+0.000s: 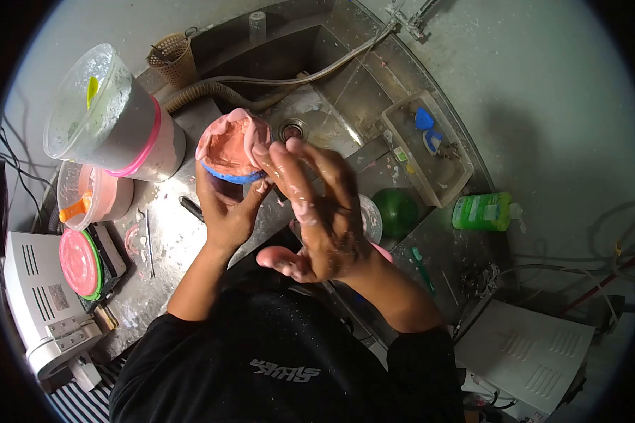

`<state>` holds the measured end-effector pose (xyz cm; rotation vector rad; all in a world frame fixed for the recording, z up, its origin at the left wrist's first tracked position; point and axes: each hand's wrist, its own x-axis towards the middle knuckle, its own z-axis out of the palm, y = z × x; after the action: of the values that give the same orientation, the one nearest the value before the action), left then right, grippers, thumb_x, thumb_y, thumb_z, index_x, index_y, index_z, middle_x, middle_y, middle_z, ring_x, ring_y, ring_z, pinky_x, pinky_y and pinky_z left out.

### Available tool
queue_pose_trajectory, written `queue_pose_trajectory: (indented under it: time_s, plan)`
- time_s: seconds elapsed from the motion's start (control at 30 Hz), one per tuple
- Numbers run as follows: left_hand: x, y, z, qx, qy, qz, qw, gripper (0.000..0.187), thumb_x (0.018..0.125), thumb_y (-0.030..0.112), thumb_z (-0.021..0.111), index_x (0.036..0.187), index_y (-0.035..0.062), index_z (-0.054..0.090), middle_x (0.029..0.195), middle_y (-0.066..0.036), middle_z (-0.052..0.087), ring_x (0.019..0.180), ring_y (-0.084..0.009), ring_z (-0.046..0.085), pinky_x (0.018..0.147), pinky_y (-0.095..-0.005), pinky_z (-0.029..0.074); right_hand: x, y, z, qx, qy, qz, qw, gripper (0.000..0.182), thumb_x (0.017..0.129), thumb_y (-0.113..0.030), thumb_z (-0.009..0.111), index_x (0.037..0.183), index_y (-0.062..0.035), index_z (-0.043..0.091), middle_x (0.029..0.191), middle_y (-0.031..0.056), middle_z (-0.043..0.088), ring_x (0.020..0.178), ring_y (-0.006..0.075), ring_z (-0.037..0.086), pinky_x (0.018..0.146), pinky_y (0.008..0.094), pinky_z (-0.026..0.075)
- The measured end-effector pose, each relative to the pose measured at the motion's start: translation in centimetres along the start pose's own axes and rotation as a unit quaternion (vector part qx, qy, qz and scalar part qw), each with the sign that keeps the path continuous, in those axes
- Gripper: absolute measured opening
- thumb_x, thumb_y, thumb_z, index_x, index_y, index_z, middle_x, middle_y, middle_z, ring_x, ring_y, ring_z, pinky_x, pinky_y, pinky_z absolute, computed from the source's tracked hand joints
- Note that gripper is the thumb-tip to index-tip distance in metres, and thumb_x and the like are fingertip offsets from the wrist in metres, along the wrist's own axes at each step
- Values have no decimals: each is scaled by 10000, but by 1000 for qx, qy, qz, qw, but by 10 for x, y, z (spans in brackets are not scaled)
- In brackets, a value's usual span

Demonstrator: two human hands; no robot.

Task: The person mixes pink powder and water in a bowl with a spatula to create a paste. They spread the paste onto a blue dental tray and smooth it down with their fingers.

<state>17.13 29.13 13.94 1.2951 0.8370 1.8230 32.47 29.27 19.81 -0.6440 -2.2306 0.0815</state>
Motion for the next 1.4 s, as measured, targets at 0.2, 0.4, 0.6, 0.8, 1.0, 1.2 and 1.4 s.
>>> queue_pose_trajectory:
  time_s: [0.2,0.4,0.6,0.8,1.0,1.2,1.4]
  plan:
    - [0,1,3,-28,12,-28,999,781,695,-81,665,1339,16,235,1301,-125,368,1233,-228,412,1028,-355,367,2,-5,-1,14,12,13,1000,729,917,-570,378,1433,-82,210,1246,242,535,1163,381,465,942,475,346]
    - [7,-10,-1,51,2,17,999,775,713,-88,664,1344,24,228,1296,-126,370,1228,-230,420,1010,-365,404,2,5,11,78,29,30,996,693,930,-519,402,1417,-61,219,1260,237,520,1153,379,477,946,467,362]
    - [14,-23,-9,-70,36,-131,988,767,728,-152,635,1348,37,226,1311,-131,365,1213,-252,441,945,-394,495,23,153,19,210,213,385,873,451,959,-312,427,1266,16,380,1235,192,538,1093,275,550,907,349,412]
    - [16,-25,-21,-82,49,-192,977,770,720,-150,650,1342,46,241,1297,-130,390,1181,-229,469,929,-379,495,21,306,40,280,202,622,703,313,935,-197,432,1179,-7,475,1149,180,590,1050,321,579,894,416,465]
    - [22,-21,-21,-88,49,-228,968,801,703,-94,700,1350,25,244,1278,-120,422,1187,-210,465,999,-358,406,16,75,31,90,75,72,991,376,939,-211,396,1194,34,525,1180,138,607,1149,308,478,952,379,370]
    - [16,-17,-6,-49,23,-190,980,838,668,-70,736,1351,7,256,1293,-124,410,1216,-219,436,1029,-371,366,1,36,12,23,-48,-29,998,479,972,-376,358,1288,-25,438,1176,140,617,1181,314,440,940,451,362]
    - [7,-4,-3,-25,-4,-160,987,851,658,-40,756,1348,4,258,1315,-134,380,1225,-227,426,1019,-364,379,-5,31,9,35,46,-44,997,535,945,-483,382,1300,-86,435,1208,134,598,1150,335,464,894,455,376]
